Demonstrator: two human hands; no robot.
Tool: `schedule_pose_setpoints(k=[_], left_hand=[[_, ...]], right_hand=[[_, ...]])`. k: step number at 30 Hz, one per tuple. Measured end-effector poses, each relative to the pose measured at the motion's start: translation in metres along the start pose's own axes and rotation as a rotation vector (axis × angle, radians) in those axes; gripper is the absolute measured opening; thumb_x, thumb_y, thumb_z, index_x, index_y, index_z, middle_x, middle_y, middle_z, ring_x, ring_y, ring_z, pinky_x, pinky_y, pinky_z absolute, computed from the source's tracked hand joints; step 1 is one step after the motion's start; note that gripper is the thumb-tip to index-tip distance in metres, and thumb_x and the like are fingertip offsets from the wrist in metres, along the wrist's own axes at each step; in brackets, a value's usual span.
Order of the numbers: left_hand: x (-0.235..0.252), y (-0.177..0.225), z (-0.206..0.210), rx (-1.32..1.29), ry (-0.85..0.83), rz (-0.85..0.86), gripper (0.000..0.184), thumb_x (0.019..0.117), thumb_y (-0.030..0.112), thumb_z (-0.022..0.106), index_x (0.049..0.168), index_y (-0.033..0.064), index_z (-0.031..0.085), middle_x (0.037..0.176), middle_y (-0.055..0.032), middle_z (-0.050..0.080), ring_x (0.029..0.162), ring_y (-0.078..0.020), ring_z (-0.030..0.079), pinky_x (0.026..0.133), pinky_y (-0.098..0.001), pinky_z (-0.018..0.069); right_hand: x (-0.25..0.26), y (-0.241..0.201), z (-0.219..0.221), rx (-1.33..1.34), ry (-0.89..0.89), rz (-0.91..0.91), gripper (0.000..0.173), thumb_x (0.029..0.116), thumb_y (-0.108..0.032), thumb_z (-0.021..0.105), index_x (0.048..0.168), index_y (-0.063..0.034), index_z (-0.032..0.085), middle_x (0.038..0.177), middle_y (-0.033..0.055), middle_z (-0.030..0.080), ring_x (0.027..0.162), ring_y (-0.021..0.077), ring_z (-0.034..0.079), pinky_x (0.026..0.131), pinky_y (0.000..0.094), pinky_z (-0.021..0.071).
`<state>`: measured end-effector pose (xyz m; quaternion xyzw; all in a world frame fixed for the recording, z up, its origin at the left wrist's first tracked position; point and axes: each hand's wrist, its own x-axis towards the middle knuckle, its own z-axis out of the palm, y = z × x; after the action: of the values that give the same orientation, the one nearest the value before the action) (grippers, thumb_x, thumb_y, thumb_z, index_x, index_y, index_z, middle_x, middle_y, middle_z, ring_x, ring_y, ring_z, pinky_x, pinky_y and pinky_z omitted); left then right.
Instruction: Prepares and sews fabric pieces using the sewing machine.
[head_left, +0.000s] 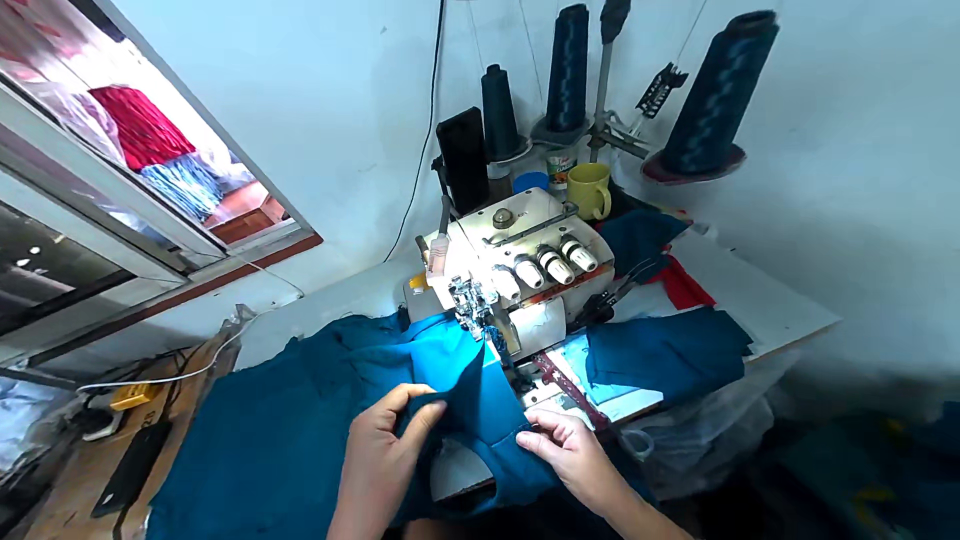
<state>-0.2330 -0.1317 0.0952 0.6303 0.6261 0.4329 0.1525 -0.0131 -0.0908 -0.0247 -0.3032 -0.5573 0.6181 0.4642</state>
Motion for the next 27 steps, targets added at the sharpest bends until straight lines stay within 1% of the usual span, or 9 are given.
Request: schedule_pose_setpoints(k=[2, 3, 4, 7, 9, 11, 16, 21, 27], left_hand=[[0.002, -0.004, 0.002, -0.017, 0.078, -0.005, 0.016, 0.0961, 0.023, 0.062, 0.088, 0.0153, 0.074, 0.074, 0.0084, 0.068, 0.067, 0.0003, 0.063, 0.060, -0.0164, 0.0515], [0.001, -0.001, 0.004, -0.030, 0.107, 0.008, 0.019, 0.0979, 0.022, 0.060, 0.086, 0.0148, 0.072, 0.071, 0.0096, 0.065, 0.064, 0.0022, 0.060, 0.057, -0.0142, 0.0485], [-0.001, 0.003, 0.006, -0.039, 0.104, 0.047, 0.020, 0.0992, 0.022, 0.059, 0.088, 0.0136, 0.073, 0.072, 0.0105, 0.065, 0.063, 0.0042, 0.059, 0.057, -0.0127, 0.0483], [-0.015, 0.008, 0.021, 0.014, -0.037, 0.249, 0.024, 0.1021, 0.024, 0.060, 0.099, 0.0066, 0.076, 0.084, 0.0049, 0.073, 0.072, 0.0044, 0.064, 0.067, -0.0138, 0.0551], [-0.024, 0.005, 0.034, 0.114, -0.078, 0.337, 0.024, 0.1011, 0.022, 0.060, 0.101, 0.0057, 0.077, 0.088, 0.0008, 0.075, 0.075, 0.0018, 0.067, 0.071, -0.0155, 0.0569], [-0.029, 0.000, 0.044, 0.164, -0.090, 0.372, 0.022, 0.1001, 0.021, 0.061, 0.099, 0.0055, 0.077, 0.088, -0.0009, 0.076, 0.077, 0.0003, 0.069, 0.073, -0.0153, 0.0570], [-0.022, 0.004, 0.058, 0.259, -0.051, 0.390, 0.023, 0.1002, 0.021, 0.059, 0.097, 0.0073, 0.078, 0.085, 0.0001, 0.075, 0.077, -0.0016, 0.070, 0.071, -0.0166, 0.0573], [0.006, 0.009, 0.069, 0.533, 0.065, 0.373, 0.022, 0.0941, 0.019, 0.060, 0.091, 0.0089, 0.079, 0.081, -0.0026, 0.076, 0.070, -0.0128, 0.073, 0.061, -0.0313, 0.0596], [0.018, 0.013, 0.072, 0.601, 0.100, 0.342, 0.020, 0.0924, 0.016, 0.061, 0.091, 0.0081, 0.079, 0.081, -0.0038, 0.076, 0.071, -0.0149, 0.073, 0.062, -0.0338, 0.0593]], right_hand=[[-0.001, 0.000, 0.003, 0.040, 0.002, 0.010, 0.015, 0.0963, -0.006, 0.063, 0.105, -0.0001, 0.074, 0.096, 0.0024, 0.075, 0.086, 0.0041, 0.070, 0.080, 0.0207, 0.0591], [-0.001, 0.000, 0.005, 0.057, 0.002, 0.016, 0.015, 0.0964, -0.005, 0.063, 0.105, 0.0001, 0.074, 0.096, 0.0025, 0.075, 0.086, 0.0042, 0.071, 0.081, 0.0206, 0.0591], [-0.002, -0.001, 0.007, 0.073, 0.004, 0.023, 0.015, 0.0966, -0.005, 0.063, 0.106, -0.0001, 0.073, 0.096, 0.0020, 0.075, 0.086, 0.0039, 0.071, 0.080, 0.0206, 0.0593], [-0.008, -0.002, 0.012, 0.129, 0.001, 0.039, 0.017, 0.0991, -0.005, 0.060, 0.111, 0.0001, 0.070, 0.095, 0.0012, 0.075, 0.084, 0.0041, 0.071, 0.079, 0.0211, 0.0591], [-0.012, -0.003, 0.014, 0.149, 0.001, 0.034, 0.020, 0.0999, -0.004, 0.056, 0.115, 0.0003, 0.069, 0.098, 0.0018, 0.075, 0.088, 0.0049, 0.071, 0.082, 0.0222, 0.0596], [-0.015, -0.004, 0.015, 0.152, 0.030, 0.025, 0.021, 0.0999, -0.003, 0.055, 0.116, 0.0005, 0.069, 0.099, 0.0018, 0.075, 0.089, 0.0049, 0.072, 0.083, 0.0226, 0.0596], [-0.003, -0.011, 0.021, 0.090, 0.122, 0.007, 0.020, 0.0996, -0.004, 0.055, 0.112, 0.0000, 0.071, 0.096, 0.0018, 0.074, 0.086, 0.0041, 0.070, 0.080, 0.0208, 0.0583], [0.028, -0.025, 0.028, -0.017, 0.196, 0.051, 0.018, 0.0995, -0.010, 0.059, 0.104, -0.0032, 0.076, 0.087, 0.0007, 0.074, 0.080, 0.0011, 0.067, 0.076, 0.0186, 0.0546], [0.037, -0.024, 0.030, -0.130, 0.278, 0.011, 0.016, 0.0984, -0.015, 0.064, 0.096, -0.0057, 0.077, 0.082, -0.0009, 0.073, 0.075, -0.0007, 0.065, 0.073, 0.0170, 0.0528]])
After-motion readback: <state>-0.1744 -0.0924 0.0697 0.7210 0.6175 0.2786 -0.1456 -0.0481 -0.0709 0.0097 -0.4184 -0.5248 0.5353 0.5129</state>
